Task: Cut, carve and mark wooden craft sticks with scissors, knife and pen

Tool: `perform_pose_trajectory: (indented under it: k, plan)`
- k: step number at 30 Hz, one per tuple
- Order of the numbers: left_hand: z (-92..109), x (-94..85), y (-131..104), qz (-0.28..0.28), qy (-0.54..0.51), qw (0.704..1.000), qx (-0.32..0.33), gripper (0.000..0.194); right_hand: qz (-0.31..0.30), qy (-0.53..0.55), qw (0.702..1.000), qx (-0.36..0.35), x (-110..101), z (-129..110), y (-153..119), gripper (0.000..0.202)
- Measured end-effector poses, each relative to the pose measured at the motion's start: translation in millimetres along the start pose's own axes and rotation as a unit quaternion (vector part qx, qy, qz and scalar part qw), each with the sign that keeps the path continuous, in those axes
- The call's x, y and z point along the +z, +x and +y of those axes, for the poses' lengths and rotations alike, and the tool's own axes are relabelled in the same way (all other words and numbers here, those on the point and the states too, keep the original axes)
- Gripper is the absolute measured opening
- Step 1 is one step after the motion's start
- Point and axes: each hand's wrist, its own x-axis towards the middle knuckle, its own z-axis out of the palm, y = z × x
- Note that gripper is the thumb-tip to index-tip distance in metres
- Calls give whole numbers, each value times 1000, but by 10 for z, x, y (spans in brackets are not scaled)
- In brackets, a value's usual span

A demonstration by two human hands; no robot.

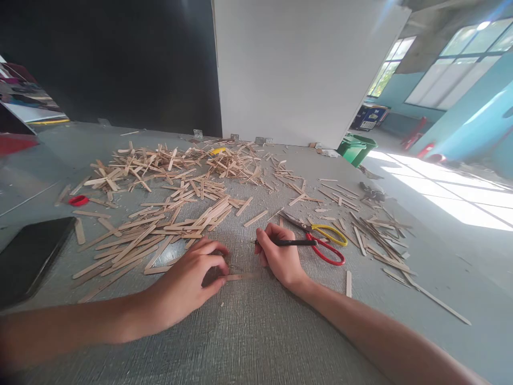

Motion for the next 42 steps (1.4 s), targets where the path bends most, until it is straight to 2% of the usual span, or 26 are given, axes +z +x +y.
perform_pose_trajectory:
  k: [6,11,13,15,17,23,30,42]
  plan:
    - [-57,-129,37,-43,-30,998,-33,15,30,18,999,-3,-4,-4,13,54]
    - [31,-473,128,-80,-140,985,-52,17,28,22,999,-3,-5,31,35,54]
    - [115,-639,148,-21,-232,971,-46,24,21,19,1000,1,-7,46,40,54]
    - [201,-766,141,34,-273,961,-32,25,13,19,1000,4,-7,57,39,54]
    - [273,-838,113,65,-293,954,-18,20,3,20,1000,6,-7,62,34,54]
    - [364,-854,18,83,-313,946,3,14,-17,11,1000,7,-1,51,20,54]
    - [377,-821,-11,96,-324,941,-17,19,-27,-8,1000,12,10,48,17,54]
    - [387,-778,-38,72,-330,941,-33,25,-51,-25,998,13,39,54,8,55]
